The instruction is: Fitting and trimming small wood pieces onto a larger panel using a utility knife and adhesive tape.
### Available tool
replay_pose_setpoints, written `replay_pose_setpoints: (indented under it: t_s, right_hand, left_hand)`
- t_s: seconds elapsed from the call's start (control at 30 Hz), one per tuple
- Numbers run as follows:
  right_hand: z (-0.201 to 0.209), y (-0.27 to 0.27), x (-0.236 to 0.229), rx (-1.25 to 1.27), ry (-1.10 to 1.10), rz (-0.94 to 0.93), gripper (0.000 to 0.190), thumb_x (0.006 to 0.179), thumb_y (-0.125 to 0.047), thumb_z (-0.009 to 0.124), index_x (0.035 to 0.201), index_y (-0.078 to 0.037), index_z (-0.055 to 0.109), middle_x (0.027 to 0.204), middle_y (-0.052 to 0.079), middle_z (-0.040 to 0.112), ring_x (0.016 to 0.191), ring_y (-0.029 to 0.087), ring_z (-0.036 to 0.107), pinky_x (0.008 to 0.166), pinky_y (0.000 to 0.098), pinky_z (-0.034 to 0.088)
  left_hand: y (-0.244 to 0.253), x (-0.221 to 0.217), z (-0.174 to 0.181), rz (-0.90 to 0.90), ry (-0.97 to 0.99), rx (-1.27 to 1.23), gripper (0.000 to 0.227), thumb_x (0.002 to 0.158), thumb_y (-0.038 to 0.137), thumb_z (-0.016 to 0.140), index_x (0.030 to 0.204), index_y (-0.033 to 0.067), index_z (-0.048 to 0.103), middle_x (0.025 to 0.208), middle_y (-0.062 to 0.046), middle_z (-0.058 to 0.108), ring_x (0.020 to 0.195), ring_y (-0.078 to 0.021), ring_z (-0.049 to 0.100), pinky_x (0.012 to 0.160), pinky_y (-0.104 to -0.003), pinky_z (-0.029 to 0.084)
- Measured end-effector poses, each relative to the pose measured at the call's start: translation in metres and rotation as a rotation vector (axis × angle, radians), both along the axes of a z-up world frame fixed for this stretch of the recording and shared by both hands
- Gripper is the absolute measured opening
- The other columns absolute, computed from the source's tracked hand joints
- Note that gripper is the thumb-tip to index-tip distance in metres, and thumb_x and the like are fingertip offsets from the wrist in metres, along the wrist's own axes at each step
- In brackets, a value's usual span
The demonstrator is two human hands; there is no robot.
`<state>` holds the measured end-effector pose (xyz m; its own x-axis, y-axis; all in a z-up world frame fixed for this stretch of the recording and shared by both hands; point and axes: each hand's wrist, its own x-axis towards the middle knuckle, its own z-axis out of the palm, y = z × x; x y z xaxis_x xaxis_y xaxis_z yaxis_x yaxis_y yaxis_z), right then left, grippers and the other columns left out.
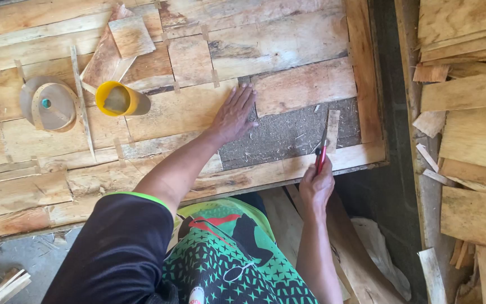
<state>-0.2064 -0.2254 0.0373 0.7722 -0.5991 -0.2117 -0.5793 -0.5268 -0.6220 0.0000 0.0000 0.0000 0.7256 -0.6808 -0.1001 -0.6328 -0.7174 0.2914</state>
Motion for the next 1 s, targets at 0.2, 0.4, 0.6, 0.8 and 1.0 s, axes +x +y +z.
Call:
replay_pose_setpoints:
  t_s: [0.2, 0.4, 0.6, 0.8, 1.0]
  right_hand:
    - [0.001, -0.013, 0.011, 0.020, -0.052, -0.074, 0.043, 0.093, -0.012, 0.064, 0.133, 0.000, 0.057, 0.095, 0.023, 0.072, 0.087, 0.040, 0.072, 0.081, 0.0488, 0.054]
    - [-0.053, -0.044, 0.011, -0.139, -0.115, -0.042, 0.033, 0.094, -0.009, 0.067, 0.124, 0.004, 0.059, 0.100, 0.027, 0.069, 0.090, 0.046, 0.068, 0.081, 0.0542, 0.051]
    - [-0.080, -0.071, 0.029, -0.138, -0.040, -0.140, 0.028, 0.095, -0.013, 0.073, 0.113, 0.003, 0.060, 0.107, 0.025, 0.063, 0.102, 0.044, 0.063, 0.091, 0.0527, 0.049]
    - [-0.057, -0.062, 0.049, -0.132, -0.102, -0.068, 0.065, 0.075, -0.017, 0.088, 0.126, 0.002, 0.054, 0.117, 0.025, 0.055, 0.106, 0.046, 0.060, 0.092, 0.0521, 0.049]
    - [-0.074, -0.067, 0.046, -0.106, -0.011, -0.186, 0.052, 0.084, -0.019, 0.086, 0.125, -0.003, 0.058, 0.123, 0.024, 0.056, 0.110, 0.045, 0.059, 0.093, 0.0525, 0.050]
  left_hand:
    - [0.019, -0.038, -0.009, -0.357, 0.186, 0.117, 0.066, 0.105, 0.050, 0.045, 0.151, 0.0028, 0.038, 0.165, -0.021, 0.028, 0.159, -0.0356, 0.014, 0.132, -0.052, 0.009]
    - [0.040, -0.091, -0.046, -0.481, 0.107, 0.086, 0.069, 0.105, 0.058, 0.037, 0.155, 0.0109, 0.032, 0.170, -0.015, 0.024, 0.160, -0.0286, 0.015, 0.135, -0.047, 0.013]
    - [0.024, -0.100, -0.015, -0.217, 0.204, 0.173, 0.083, 0.103, 0.060, 0.035, 0.161, 0.0039, 0.016, 0.169, -0.020, 0.008, 0.155, -0.0322, 0.005, 0.126, -0.045, 0.004]
    - [0.030, -0.139, -0.030, -0.464, 0.248, -0.054, 0.076, 0.101, 0.056, 0.044, 0.155, 0.0033, 0.036, 0.168, -0.018, 0.022, 0.157, -0.0311, 0.016, 0.129, -0.047, 0.009]
    - [0.037, -0.154, -0.031, -0.200, 0.239, -0.115, 0.066, 0.096, 0.043, 0.062, 0.146, 0.0027, 0.049, 0.163, -0.023, 0.031, 0.154, -0.0363, 0.024, 0.127, -0.049, 0.016]
